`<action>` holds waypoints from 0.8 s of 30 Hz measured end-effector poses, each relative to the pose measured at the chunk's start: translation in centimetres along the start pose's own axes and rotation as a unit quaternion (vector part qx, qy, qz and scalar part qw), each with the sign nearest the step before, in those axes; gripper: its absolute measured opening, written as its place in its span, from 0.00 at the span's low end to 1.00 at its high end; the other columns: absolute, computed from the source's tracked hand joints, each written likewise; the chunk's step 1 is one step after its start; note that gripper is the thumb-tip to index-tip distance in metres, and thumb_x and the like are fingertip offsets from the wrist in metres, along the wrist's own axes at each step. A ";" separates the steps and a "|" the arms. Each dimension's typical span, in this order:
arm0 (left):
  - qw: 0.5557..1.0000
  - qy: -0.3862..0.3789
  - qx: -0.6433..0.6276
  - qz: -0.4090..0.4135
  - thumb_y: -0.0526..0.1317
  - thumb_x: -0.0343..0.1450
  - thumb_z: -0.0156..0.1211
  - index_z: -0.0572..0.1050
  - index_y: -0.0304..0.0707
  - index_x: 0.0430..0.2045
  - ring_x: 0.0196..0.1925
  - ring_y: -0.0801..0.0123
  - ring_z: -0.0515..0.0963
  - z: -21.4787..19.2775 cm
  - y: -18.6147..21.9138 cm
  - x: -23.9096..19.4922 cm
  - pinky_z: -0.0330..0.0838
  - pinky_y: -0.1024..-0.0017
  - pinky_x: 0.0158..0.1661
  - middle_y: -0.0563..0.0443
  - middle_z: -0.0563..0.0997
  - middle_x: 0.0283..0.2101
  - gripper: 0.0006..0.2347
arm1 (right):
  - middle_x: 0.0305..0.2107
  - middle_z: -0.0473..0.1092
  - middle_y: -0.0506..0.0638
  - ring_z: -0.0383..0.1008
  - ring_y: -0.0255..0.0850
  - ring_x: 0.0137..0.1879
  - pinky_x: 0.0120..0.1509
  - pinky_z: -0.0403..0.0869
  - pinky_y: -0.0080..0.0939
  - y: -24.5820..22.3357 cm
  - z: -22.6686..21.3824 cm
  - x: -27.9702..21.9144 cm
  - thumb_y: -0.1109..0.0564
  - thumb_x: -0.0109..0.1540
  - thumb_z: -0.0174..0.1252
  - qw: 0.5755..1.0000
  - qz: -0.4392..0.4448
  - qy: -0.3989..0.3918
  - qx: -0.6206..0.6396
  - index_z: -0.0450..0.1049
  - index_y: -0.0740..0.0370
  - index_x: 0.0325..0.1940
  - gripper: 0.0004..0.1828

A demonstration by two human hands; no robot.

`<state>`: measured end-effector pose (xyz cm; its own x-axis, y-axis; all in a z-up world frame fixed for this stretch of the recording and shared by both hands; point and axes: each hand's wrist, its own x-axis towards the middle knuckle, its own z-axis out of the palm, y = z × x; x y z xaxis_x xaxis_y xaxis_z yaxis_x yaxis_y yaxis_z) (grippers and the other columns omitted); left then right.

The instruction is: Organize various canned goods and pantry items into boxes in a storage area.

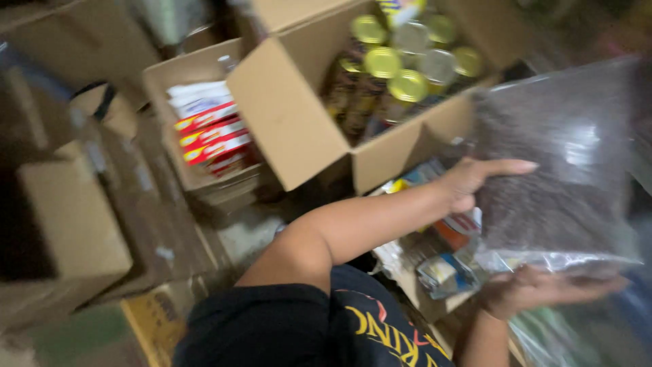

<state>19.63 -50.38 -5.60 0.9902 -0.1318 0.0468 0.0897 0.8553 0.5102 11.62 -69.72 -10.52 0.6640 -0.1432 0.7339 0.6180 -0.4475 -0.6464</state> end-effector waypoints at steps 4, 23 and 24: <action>0.995 -0.053 -0.002 0.083 0.32 0.69 0.73 0.75 0.20 0.52 0.59 0.55 0.79 2.4 7.5 -6.0 0.72 0.55 0.63 0.38 0.81 0.52 0.19 | 0.79 0.36 0.53 0.39 0.48 0.84 0.90 0.44 0.55 -5.6 3.6 2.3 0.32 0.65 0.65 0.965 -0.007 0.003 0.262 0.33 0.56 0.82 0.59; 0.914 0.223 0.030 0.337 0.48 0.61 0.75 0.72 0.31 0.57 0.50 0.51 0.82 -13.0 36.3 -32.5 0.76 0.54 0.54 0.39 0.81 0.51 0.32 | 0.59 0.65 0.54 0.70 0.46 0.61 0.61 0.74 0.49 -27.9 27.2 -3.2 0.60 0.55 0.68 0.625 0.309 -0.470 0.542 0.56 0.61 0.76 0.46; 0.902 0.261 0.031 0.344 0.49 0.60 0.74 0.72 0.32 0.57 0.50 0.52 0.82 -14.0 37.2 -33.5 0.76 0.55 0.53 0.40 0.81 0.51 0.32 | 0.58 0.66 0.54 0.72 0.46 0.62 0.60 0.77 0.51 -29.4 28.5 -3.2 0.59 0.54 0.68 0.584 0.358 -0.482 0.547 0.57 0.61 0.73 0.45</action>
<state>-8.66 -7.08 -0.21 0.7266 0.6864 -0.0318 -0.5543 0.6129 0.5632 3.34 -31.01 0.20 0.5202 0.8506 0.0763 -0.4141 0.3294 -0.8485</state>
